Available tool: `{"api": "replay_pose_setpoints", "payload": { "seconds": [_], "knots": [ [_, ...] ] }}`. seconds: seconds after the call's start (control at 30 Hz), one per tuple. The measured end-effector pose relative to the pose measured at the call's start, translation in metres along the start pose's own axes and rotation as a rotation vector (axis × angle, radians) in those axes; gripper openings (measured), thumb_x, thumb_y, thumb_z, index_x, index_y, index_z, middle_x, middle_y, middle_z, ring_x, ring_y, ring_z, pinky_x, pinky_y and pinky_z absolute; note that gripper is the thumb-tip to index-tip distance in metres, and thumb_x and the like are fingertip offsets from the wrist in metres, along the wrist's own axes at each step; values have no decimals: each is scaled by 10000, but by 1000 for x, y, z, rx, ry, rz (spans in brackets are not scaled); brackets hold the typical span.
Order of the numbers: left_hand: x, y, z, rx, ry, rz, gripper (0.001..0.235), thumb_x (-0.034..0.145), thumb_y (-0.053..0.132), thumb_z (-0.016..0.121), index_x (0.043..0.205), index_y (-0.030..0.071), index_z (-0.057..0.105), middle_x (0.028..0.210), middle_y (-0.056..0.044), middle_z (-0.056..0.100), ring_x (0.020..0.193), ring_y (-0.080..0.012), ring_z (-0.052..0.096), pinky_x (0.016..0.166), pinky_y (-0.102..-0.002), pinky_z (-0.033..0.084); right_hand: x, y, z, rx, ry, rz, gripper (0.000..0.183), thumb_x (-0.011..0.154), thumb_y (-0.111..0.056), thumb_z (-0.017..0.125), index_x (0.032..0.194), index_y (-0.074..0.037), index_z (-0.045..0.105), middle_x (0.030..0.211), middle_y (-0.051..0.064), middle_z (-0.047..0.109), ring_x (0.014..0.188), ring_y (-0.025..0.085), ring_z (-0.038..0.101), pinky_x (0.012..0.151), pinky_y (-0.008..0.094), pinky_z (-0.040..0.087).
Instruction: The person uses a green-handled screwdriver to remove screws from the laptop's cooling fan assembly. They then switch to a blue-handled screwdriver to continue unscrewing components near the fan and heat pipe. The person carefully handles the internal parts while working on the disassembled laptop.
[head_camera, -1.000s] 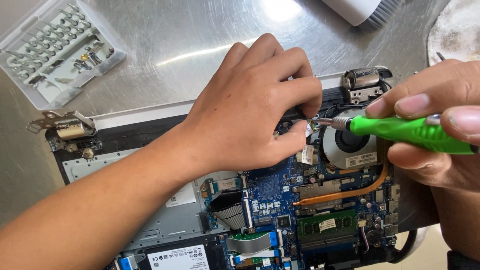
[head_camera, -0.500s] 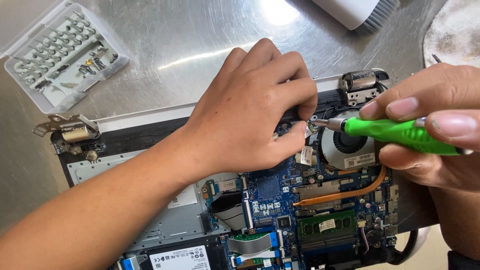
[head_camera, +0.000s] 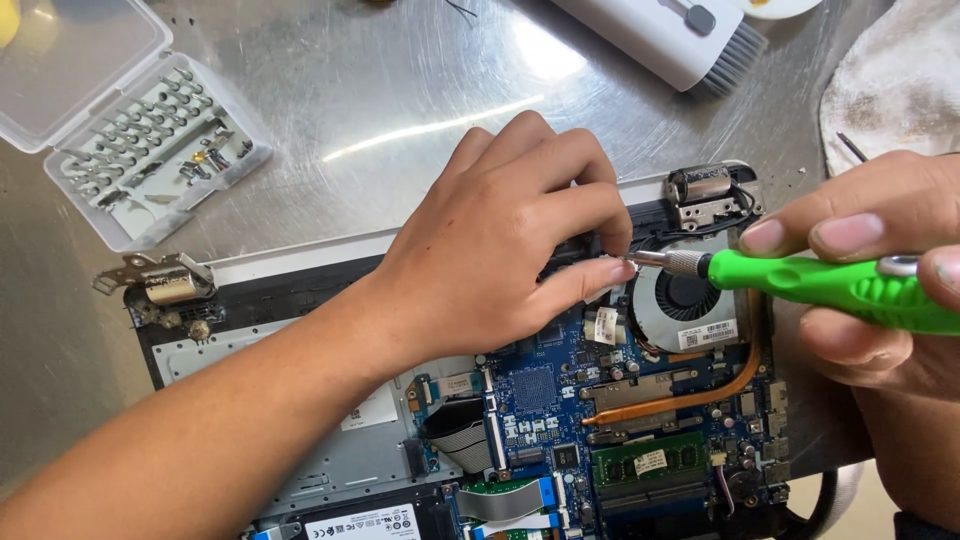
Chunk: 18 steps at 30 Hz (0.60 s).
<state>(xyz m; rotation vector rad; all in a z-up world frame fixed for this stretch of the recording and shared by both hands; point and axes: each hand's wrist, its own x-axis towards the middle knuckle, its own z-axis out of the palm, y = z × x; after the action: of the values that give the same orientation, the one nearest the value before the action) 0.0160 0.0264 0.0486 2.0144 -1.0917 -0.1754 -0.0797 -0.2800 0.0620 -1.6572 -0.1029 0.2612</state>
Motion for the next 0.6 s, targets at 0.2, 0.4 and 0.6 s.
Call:
{"api": "replay_pose_setpoints", "payload": {
  "seconds": [0.2, 0.4, 0.6],
  "knots": [
    [0, -2, 2, -4, 18, 25, 216, 897, 295, 827, 954, 181, 652, 1029, 13, 573, 979, -247, 494, 828, -415, 380, 0, -5, 2, 75, -4, 24, 287, 958, -162, 539, 1204, -15, 540, 1180, 257, 642, 435, 70, 594, 347, 42, 522],
    [0, -3, 2, -2, 27, 28, 260, 876, 294, 854, 944, 177, 632, 1016, 24, 573, 957, -242, 491, 817, -403, 376, 1, -19, -1, 288, -43, 154, 323, 1013, -218, 577, 1217, 31, 586, 1234, 337, 652, 531, 189, 700, 448, 143, 587],
    [0, -3, 2, -9, 44, 39, 264, 871, 271, 867, 942, 170, 633, 1012, 23, 571, 944, -238, 492, 819, -398, 382, 8, 28, -13, -482, -114, -642, 563, 992, -130, 645, 1431, -319, 347, 1279, 83, 504, 1051, 243, 798, 822, 183, 760]
  ]
}}
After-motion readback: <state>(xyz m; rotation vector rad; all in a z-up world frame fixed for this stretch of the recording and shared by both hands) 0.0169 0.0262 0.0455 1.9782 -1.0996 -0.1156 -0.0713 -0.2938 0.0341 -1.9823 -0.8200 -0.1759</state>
